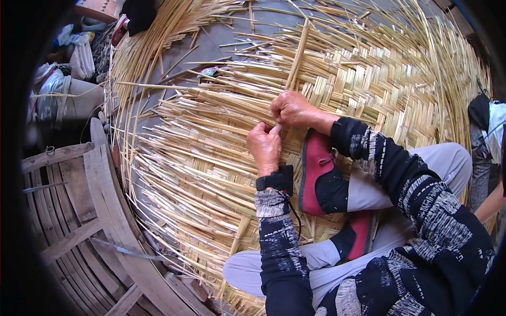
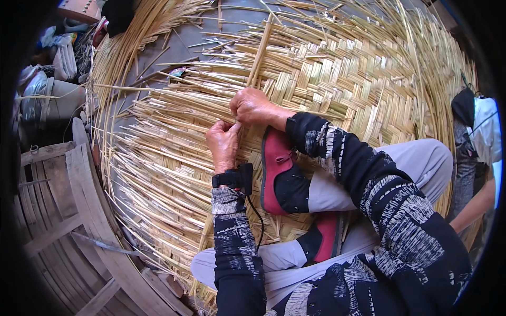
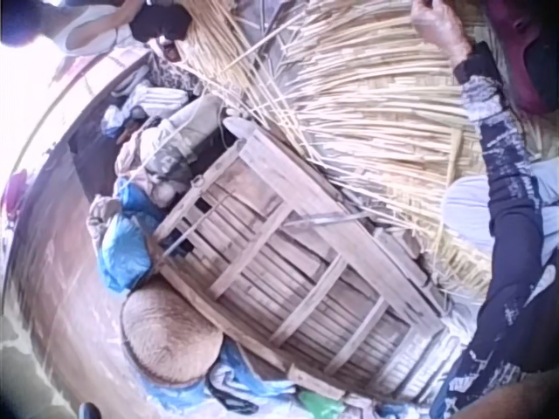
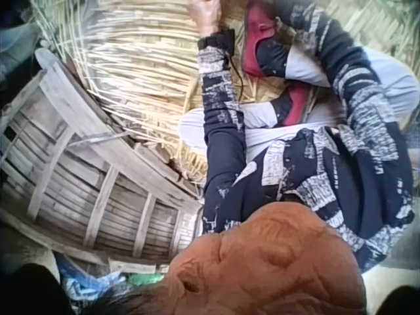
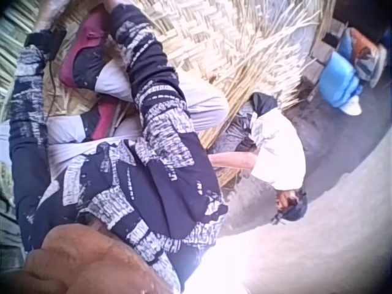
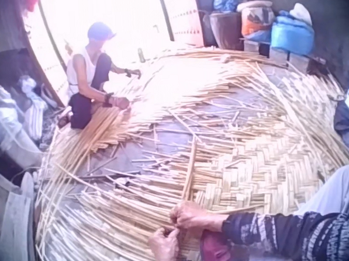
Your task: The recorder is weaving a large mat or structure using flat strips of bamboo or similar plant material.
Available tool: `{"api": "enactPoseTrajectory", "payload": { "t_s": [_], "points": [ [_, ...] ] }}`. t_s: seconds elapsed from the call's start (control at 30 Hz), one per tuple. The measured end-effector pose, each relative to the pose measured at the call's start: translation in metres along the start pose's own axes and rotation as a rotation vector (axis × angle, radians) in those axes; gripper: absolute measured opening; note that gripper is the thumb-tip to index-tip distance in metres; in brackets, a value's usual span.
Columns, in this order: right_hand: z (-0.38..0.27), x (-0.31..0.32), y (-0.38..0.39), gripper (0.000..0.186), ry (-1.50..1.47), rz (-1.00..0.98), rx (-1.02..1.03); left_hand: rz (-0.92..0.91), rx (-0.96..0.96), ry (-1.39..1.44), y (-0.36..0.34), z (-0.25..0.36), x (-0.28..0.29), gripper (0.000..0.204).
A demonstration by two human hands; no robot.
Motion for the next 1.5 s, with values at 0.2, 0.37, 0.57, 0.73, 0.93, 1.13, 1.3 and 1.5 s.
{"api": "enactPoseTrajectory", "payload": {
  "t_s": [0.2,0.37,0.57,0.73,0.93,1.13,1.3,1.5],
  "points": [
    [-0.021,-0.007,-0.002,0.009,0.364,0.057,0.156,0.267,-0.031,-0.470,0.002,0.012,0.003,0.019],
    [-0.030,-0.011,0.002,0.018,0.504,-0.009,0.150,0.127,-0.007,-0.528,0.002,0.005,0.000,0.019],
    [-0.032,-0.013,0.001,0.015,0.565,-0.045,0.178,0.284,-0.251,-0.440,0.025,0.024,0.005,0.011],
    [-0.032,-0.003,0.000,0.013,0.469,0.106,0.196,0.354,-0.525,-0.505,0.027,0.032,0.006,0.017],
    [-0.028,0.028,-0.010,0.006,0.655,0.123,0.208,0.210,-0.539,-0.485,0.025,0.027,-0.004,0.031],
    [-0.017,0.055,-0.020,0.008,0.867,0.094,0.426,0.139,-0.396,-0.538,0.031,0.039,-0.008,0.041],
    [-0.015,0.052,-0.026,0.012,0.891,-0.007,0.402,0.091,-0.352,-0.509,0.033,0.033,-0.011,0.046],
    [-0.014,0.060,-0.028,0.014,0.721,-0.139,0.345,0.173,-0.217,-0.276,0.034,0.030,0.001,0.047]
  ]
}}
Point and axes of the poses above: each hand's wrist, its own y-axis away from the middle knuckle, its own x-axis out of the back of the hand, z = x × y, the point moved 6 cm from there along -y, towards the middle knuckle, and after that the axes turned 7 degrees about z, right-handed, at the moved point
